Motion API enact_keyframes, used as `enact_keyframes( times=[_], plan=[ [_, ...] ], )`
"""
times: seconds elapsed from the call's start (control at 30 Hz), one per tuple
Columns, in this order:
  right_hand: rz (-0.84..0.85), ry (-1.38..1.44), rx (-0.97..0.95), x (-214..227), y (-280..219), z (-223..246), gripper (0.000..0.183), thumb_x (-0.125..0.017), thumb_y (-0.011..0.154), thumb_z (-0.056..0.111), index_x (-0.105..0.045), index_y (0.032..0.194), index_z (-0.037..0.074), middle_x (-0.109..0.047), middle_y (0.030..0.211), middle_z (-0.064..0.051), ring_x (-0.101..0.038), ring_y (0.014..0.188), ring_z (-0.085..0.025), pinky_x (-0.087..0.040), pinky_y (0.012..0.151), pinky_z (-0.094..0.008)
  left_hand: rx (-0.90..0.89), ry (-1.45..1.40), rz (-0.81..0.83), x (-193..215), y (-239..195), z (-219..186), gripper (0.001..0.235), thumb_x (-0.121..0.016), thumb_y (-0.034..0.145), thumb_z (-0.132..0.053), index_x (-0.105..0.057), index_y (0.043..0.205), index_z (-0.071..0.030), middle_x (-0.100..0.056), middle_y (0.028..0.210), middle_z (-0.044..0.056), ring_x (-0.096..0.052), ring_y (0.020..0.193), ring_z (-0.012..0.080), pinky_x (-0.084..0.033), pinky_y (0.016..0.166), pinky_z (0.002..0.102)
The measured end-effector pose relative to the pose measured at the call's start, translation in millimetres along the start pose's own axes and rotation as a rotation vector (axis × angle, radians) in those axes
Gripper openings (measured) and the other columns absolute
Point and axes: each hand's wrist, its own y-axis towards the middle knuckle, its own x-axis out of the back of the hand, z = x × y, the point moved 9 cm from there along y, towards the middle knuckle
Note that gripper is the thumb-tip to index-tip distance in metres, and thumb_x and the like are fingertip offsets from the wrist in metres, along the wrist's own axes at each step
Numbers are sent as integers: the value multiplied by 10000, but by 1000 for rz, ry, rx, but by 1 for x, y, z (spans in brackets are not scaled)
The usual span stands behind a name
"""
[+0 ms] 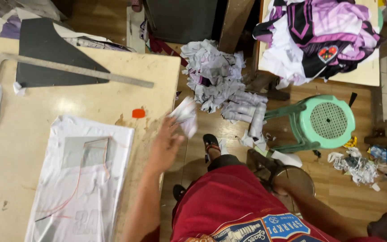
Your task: Cutting out garment pieces from printed fabric using scissors, tailor's chalk, and a template.
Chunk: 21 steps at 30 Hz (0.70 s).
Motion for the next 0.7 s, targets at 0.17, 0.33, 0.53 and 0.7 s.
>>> enact_keyframes(
  times=[0.17,0.33,0.53,0.7],
  plan=[
    [-402,-156,126,-123,335,-165,262,-603,927,261,-801,904,91,-783,936,-117,-751,980,-282,-587,893,-379,-58,103,272,-47,5,-51,396,-657,996,-175,-629,1381,-86,-608,1437,99,-649,1235,334,-571,1007,460],
    [-432,216,70,27,205,-117,274,-591,819,233,-830,907,131,-784,850,-125,-775,932,-315,-605,841,-433,156,76,111,-31,-33,4,253,-680,983,-186,-743,1205,-82,-750,1141,102,-752,1023,320,-635,848,407],
    [-327,692,460,77,177,-66,183,-904,686,99,-753,722,1,-691,506,-169,-700,494,-251,-576,504,-356,259,216,-397,62,-109,67,145,-727,942,-98,-752,1081,-68,-718,993,140,-725,864,343,-612,748,407],
    [-98,665,708,125,117,62,236,-946,632,14,-765,740,-92,-701,468,-222,-653,429,-226,-580,455,-353,271,481,-768,142,-159,122,187,-811,856,-42,-722,1014,-89,-677,936,97,-667,846,320,-550,784,415]
  ],
)
